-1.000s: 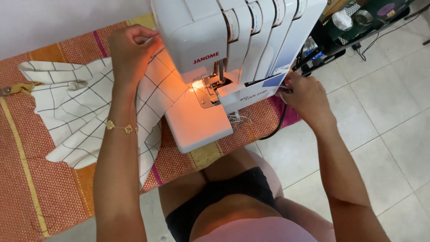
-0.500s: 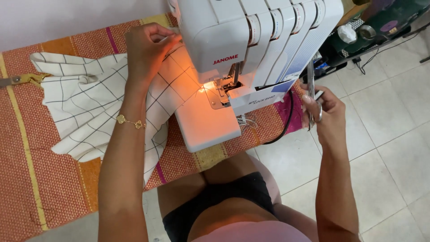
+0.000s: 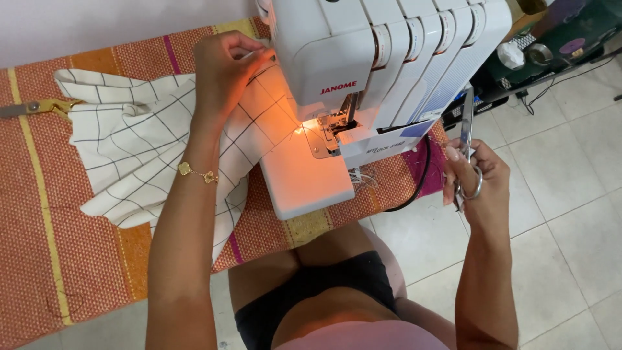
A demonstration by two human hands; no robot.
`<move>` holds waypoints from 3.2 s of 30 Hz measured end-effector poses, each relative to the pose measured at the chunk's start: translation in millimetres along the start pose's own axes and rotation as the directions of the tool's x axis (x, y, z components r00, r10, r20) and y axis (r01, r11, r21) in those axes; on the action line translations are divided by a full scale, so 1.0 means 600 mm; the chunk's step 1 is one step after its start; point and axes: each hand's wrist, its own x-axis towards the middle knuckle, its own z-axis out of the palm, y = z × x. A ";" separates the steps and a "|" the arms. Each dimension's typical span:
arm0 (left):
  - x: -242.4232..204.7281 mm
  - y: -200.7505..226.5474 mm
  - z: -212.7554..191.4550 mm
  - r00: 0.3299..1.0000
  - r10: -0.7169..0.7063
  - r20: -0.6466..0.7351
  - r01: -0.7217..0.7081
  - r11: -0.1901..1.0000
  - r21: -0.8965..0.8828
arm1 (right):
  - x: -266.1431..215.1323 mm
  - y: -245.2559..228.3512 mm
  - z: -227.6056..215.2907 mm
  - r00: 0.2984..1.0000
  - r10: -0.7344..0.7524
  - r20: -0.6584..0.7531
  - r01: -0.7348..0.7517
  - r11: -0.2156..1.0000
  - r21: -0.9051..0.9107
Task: Sewing fabric with a machine, cutting thread, and pinning layers together for alignment.
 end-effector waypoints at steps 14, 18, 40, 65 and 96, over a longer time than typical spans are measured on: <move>0.013 -0.027 -0.003 0.989 0.098 -0.108 -0.089 0.992 0.086 | -0.083 -0.036 -0.003 0.855 -0.009 0.519 -0.070 0.989 0.132; 0.025 -0.048 -0.009 0.965 0.197 -0.174 -0.169 0.972 0.164 | -0.104 -0.045 0.015 0.720 -0.068 0.691 -0.164 0.950 0.265; 0.048 -0.059 -0.100 0.861 0.345 -0.374 -0.231 0.920 0.316 | -0.078 -0.069 0.151 0.618 0.127 0.776 -0.472 0.850 0.236; -0.285 0.074 -0.171 0.678 0.402 -0.615 -0.261 0.914 0.310 | -0.021 -0.132 0.245 0.451 0.208 0.868 -0.733 0.641 0.227; -0.332 0.090 -0.163 0.628 0.415 -0.658 -0.260 0.909 0.325 | -0.017 -0.158 0.235 0.469 0.289 0.835 -0.625 0.776 0.083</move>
